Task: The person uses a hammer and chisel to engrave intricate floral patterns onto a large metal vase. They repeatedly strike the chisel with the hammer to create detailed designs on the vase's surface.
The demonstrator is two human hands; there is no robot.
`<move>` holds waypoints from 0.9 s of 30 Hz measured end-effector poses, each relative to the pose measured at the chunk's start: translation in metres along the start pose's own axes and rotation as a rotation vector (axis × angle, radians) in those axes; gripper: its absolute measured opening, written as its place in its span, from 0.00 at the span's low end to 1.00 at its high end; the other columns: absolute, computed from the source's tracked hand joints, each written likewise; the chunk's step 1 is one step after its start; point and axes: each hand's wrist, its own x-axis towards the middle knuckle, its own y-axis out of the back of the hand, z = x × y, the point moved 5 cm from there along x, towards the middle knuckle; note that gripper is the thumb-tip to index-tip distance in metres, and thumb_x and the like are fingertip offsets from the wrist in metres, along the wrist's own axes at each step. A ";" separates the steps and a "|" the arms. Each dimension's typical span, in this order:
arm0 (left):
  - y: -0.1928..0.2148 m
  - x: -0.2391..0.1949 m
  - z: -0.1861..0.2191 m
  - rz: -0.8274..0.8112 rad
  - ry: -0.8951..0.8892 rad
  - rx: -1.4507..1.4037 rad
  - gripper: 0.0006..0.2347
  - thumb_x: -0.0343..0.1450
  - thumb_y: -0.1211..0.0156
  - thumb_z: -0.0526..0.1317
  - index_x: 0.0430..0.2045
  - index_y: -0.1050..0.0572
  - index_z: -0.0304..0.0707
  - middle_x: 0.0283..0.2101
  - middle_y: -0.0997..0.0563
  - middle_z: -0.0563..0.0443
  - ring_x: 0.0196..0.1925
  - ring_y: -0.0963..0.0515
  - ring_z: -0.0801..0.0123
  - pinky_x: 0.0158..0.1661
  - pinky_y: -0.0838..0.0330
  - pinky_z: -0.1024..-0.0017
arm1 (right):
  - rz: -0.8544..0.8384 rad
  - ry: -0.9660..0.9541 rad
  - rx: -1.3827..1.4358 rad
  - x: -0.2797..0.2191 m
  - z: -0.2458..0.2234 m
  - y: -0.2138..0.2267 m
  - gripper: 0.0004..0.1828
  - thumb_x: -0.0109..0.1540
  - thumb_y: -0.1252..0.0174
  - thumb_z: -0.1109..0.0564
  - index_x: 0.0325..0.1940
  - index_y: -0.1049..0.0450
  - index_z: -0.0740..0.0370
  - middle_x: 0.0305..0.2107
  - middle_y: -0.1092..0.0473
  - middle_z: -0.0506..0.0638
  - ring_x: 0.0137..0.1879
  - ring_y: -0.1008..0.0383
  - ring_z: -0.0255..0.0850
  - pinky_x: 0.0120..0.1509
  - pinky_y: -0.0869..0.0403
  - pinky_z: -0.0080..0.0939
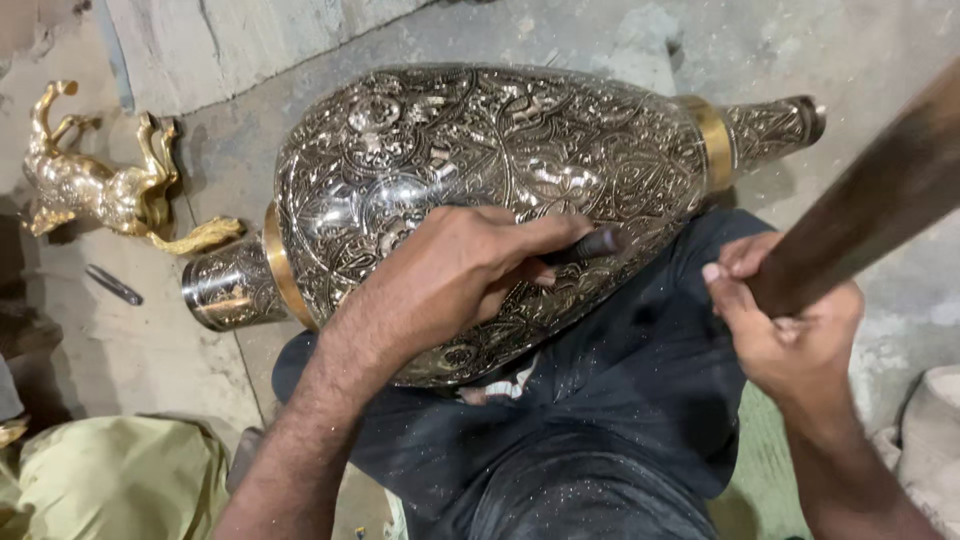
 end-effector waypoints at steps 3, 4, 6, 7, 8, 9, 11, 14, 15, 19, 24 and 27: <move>0.000 0.000 0.002 0.034 -0.092 0.058 0.19 0.71 0.38 0.28 0.55 0.25 0.48 0.40 0.13 0.48 0.37 0.12 0.69 0.34 0.13 0.77 | -0.078 0.166 -0.948 0.000 -0.010 -0.005 0.12 0.57 0.34 0.66 0.45 0.24 0.67 0.33 0.29 0.56 0.40 0.27 0.44 0.43 0.30 0.43; -0.001 0.001 0.000 0.023 -0.072 0.044 0.19 0.71 0.38 0.28 0.55 0.25 0.49 0.39 0.14 0.48 0.37 0.12 0.68 0.34 0.13 0.76 | -0.025 0.165 -0.671 -0.001 -0.013 -0.003 0.10 0.60 0.35 0.64 0.44 0.26 0.65 0.35 0.29 0.55 0.41 0.27 0.42 0.45 0.29 0.41; -0.002 -0.002 -0.002 0.006 -0.022 0.013 0.20 0.71 0.38 0.28 0.56 0.24 0.51 0.37 0.14 0.46 0.35 0.12 0.67 0.34 0.13 0.74 | 0.065 0.160 -0.110 -0.004 -0.015 0.000 0.09 0.65 0.35 0.61 0.43 0.29 0.62 0.37 0.30 0.53 0.43 0.27 0.36 0.49 0.27 0.36; -0.001 -0.003 0.000 0.038 -0.069 0.015 0.19 0.71 0.38 0.28 0.56 0.25 0.50 0.39 0.13 0.48 0.38 0.12 0.68 0.36 0.13 0.74 | 0.006 0.135 -0.388 -0.004 -0.015 -0.004 0.09 0.62 0.35 0.62 0.43 0.28 0.63 0.36 0.30 0.54 0.42 0.27 0.39 0.47 0.28 0.39; 0.002 -0.004 0.002 0.069 -0.118 0.021 0.19 0.72 0.38 0.28 0.56 0.26 0.50 0.41 0.13 0.49 0.40 0.12 0.69 0.39 0.13 0.75 | -0.049 0.112 -0.664 -0.004 -0.014 -0.007 0.10 0.59 0.35 0.63 0.43 0.26 0.64 0.34 0.30 0.56 0.41 0.28 0.43 0.45 0.30 0.42; 0.004 -0.005 0.005 0.099 -0.168 0.028 0.18 0.72 0.38 0.29 0.56 0.26 0.50 0.43 0.13 0.50 0.42 0.11 0.69 0.42 0.13 0.75 | -0.107 0.086 -0.939 -0.004 -0.012 -0.009 0.12 0.56 0.35 0.64 0.43 0.25 0.66 0.33 0.30 0.57 0.40 0.29 0.46 0.44 0.31 0.45; 0.002 -0.001 0.003 0.049 -0.098 0.011 0.19 0.73 0.39 0.28 0.57 0.26 0.50 0.40 0.13 0.49 0.37 0.12 0.68 0.37 0.13 0.75 | -0.034 0.061 -0.751 -0.005 -0.013 -0.008 0.13 0.58 0.37 0.63 0.46 0.27 0.67 0.35 0.30 0.56 0.39 0.29 0.42 0.44 0.31 0.43; 0.001 0.002 0.000 -0.006 -0.014 0.005 0.20 0.72 0.40 0.26 0.57 0.26 0.51 0.39 0.13 0.49 0.35 0.12 0.68 0.32 0.13 0.75 | 0.021 0.023 -0.250 -0.004 -0.012 -0.009 0.11 0.62 0.37 0.61 0.45 0.30 0.65 0.35 0.30 0.54 0.35 0.30 0.36 0.42 0.30 0.40; -0.001 0.000 -0.001 -0.026 0.015 0.002 0.21 0.71 0.41 0.26 0.57 0.26 0.52 0.39 0.13 0.49 0.36 0.12 0.69 0.30 0.13 0.75 | 0.026 0.001 -0.045 -0.005 -0.010 -0.010 0.10 0.64 0.36 0.60 0.44 0.31 0.63 0.35 0.30 0.53 0.34 0.30 0.34 0.41 0.30 0.40; 0.001 0.002 0.000 0.004 -0.044 0.029 0.20 0.71 0.40 0.27 0.56 0.26 0.52 0.40 0.13 0.48 0.32 0.12 0.70 0.33 0.13 0.77 | -0.001 0.104 -0.564 -0.005 -0.014 -0.014 0.10 0.61 0.35 0.64 0.45 0.26 0.65 0.34 0.30 0.54 0.39 0.29 0.39 0.41 0.29 0.43; 0.002 -0.002 0.003 0.109 -0.206 0.017 0.17 0.73 0.37 0.30 0.55 0.27 0.49 0.42 0.13 0.50 0.40 0.12 0.69 0.38 0.12 0.75 | -0.081 0.160 -0.879 -0.007 -0.013 -0.020 0.11 0.56 0.36 0.67 0.43 0.25 0.68 0.34 0.29 0.56 0.40 0.28 0.46 0.42 0.28 0.47; -0.001 0.004 -0.006 -0.004 -0.046 -0.038 0.17 0.74 0.41 0.28 0.56 0.26 0.50 0.38 0.13 0.47 0.31 0.12 0.70 0.31 0.12 0.75 | 0.031 0.057 -0.482 -0.005 -0.010 -0.012 0.07 0.66 0.38 0.64 0.47 0.27 0.65 0.38 0.25 0.50 0.43 0.24 0.38 0.48 0.26 0.40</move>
